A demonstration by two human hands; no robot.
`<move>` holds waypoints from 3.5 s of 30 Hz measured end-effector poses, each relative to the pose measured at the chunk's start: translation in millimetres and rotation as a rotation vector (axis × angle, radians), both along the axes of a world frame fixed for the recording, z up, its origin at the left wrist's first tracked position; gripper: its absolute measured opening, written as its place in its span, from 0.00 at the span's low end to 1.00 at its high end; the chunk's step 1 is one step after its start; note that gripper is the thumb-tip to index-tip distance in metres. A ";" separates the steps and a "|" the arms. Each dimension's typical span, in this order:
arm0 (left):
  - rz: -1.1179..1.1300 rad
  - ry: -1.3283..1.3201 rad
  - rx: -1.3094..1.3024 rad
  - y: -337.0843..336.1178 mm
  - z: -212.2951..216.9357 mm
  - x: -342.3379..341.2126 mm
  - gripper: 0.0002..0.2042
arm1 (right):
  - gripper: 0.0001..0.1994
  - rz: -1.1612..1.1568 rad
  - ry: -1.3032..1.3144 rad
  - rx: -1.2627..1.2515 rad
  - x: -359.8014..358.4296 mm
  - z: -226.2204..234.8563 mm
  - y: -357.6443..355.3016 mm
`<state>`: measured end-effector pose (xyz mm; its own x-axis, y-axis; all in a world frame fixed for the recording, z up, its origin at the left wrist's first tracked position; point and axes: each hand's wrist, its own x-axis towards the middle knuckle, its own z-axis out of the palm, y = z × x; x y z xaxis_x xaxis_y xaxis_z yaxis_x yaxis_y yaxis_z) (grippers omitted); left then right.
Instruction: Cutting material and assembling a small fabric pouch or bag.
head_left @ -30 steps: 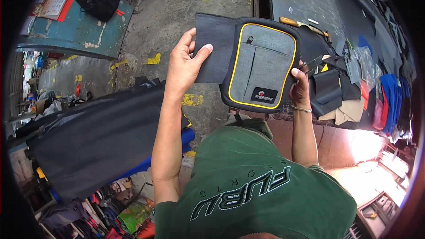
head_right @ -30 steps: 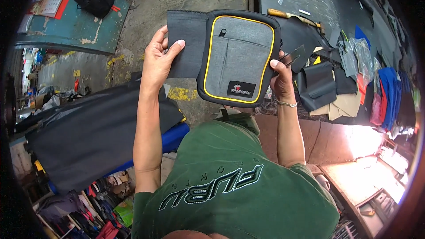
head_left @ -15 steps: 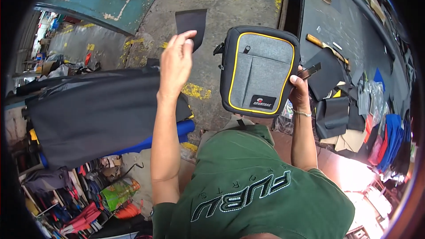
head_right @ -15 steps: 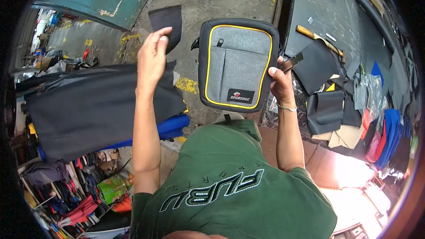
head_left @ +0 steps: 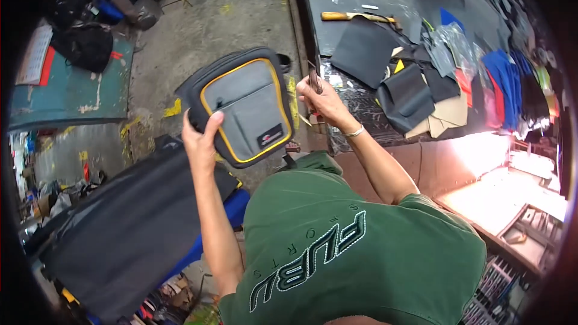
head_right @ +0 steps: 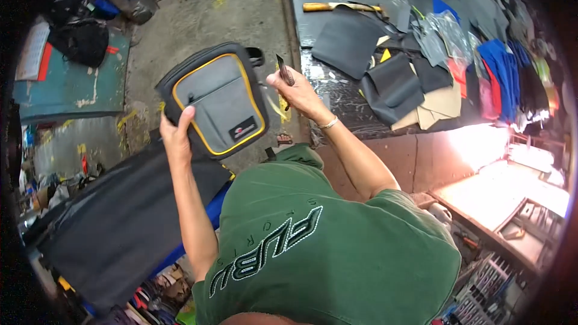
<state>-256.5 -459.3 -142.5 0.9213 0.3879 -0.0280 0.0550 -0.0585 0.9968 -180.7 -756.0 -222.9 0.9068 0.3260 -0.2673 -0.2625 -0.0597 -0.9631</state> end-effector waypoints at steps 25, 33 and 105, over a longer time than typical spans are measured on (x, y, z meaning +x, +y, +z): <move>0.137 0.013 0.192 26.1 -27.4 -18.9 0.25 | 0.12 -0.408 -0.276 -1.314 70.7 -43.6 -169.7; 0.115 0.110 0.161 18.4 -33.5 -11.8 0.26 | 0.29 -0.405 -0.114 -1.257 104.5 -32.9 -172.8; 0.808 -0.058 -0.093 364.1 -63.1 -57.0 0.20 | 0.27 0.126 0.145 0.323 118.4 -1.6 305.7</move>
